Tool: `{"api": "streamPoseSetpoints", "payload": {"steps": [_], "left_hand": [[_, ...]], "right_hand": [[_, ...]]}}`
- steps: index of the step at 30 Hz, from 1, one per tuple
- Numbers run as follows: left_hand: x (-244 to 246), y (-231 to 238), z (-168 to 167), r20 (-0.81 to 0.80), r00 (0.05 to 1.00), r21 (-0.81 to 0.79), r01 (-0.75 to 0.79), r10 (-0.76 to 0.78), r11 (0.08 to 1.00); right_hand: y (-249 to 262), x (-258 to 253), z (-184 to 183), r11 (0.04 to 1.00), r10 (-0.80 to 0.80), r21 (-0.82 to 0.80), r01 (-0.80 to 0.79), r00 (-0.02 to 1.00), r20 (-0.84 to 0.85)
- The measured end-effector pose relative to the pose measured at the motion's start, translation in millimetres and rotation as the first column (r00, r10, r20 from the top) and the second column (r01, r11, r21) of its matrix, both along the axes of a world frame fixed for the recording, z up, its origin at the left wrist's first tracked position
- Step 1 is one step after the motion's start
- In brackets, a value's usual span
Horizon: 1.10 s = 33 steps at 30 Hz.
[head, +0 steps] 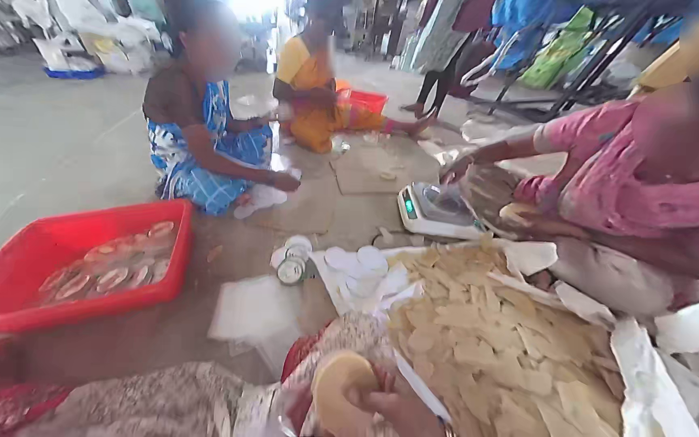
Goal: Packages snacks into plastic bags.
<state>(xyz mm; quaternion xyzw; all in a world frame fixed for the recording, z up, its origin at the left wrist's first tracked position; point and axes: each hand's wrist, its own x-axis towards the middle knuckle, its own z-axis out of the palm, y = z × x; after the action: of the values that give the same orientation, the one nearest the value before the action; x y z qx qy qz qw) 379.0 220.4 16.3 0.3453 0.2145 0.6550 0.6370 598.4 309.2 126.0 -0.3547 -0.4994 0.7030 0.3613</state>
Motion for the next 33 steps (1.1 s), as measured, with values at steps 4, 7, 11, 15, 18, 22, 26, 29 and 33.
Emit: {"api": "streamPoseSetpoints", "payload": {"steps": [4,7,11,15,18,22,26,29,33], "left_hand": [[29.2,-41.3,61.8,-0.004,0.99,-0.339,-0.131,0.138,0.931],[31.8,-39.6,60.0,-0.013,0.987,-0.469,-0.149,0.162,0.871],[34.0,-28.8,59.8,-0.088,0.966,-0.675,-0.236,0.242,0.699],[29.5,-27.8,56.3,-0.13,0.943,-0.706,-0.305,0.306,0.64],[21.6,-34.5,51.6,-0.122,0.934,-0.697,-0.321,0.336,0.641],[2.2,-52.7,45.7,-0.136,0.931,-0.663,-0.339,0.338,0.667],[-16.3,-66.0,38.4,-0.137,0.931,-0.689,-0.335,0.339,0.642],[-23.2,-66.8,34.9,-0.2,0.919,-0.706,-0.375,0.339,0.601],[-25.9,-62.6,29.1,-0.146,0.939,-0.683,-0.324,0.312,0.655]], "right_hand": [[-18.3,-15.9,-20.6,0.987,0.154,0.032,-0.159,0.979,0.135],[-30.5,-23.6,-32.4,0.977,0.111,0.126,-0.17,0.92,0.376],[-23.1,-18.8,-30.3,0.951,-0.077,0.291,-0.108,0.826,0.558],[46.5,17.5,-36.0,0.832,-0.422,0.555,0.014,0.665,0.617],[92.8,59.1,-36.0,0.845,-0.47,0.533,0.039,0.528,0.707],[71.3,106.8,-18.3,0.898,-0.375,0.44,-0.027,0.478,0.794],[37.8,146.7,-27.8,0.963,0.108,-0.053,-0.266,0.199,0.974],[-12.7,159.1,-50.8,0.843,0.451,-0.402,-0.358,0.062,0.89],[-73.5,161.9,-79.5,0.807,0.541,-0.47,-0.357,0.13,0.831]]}}
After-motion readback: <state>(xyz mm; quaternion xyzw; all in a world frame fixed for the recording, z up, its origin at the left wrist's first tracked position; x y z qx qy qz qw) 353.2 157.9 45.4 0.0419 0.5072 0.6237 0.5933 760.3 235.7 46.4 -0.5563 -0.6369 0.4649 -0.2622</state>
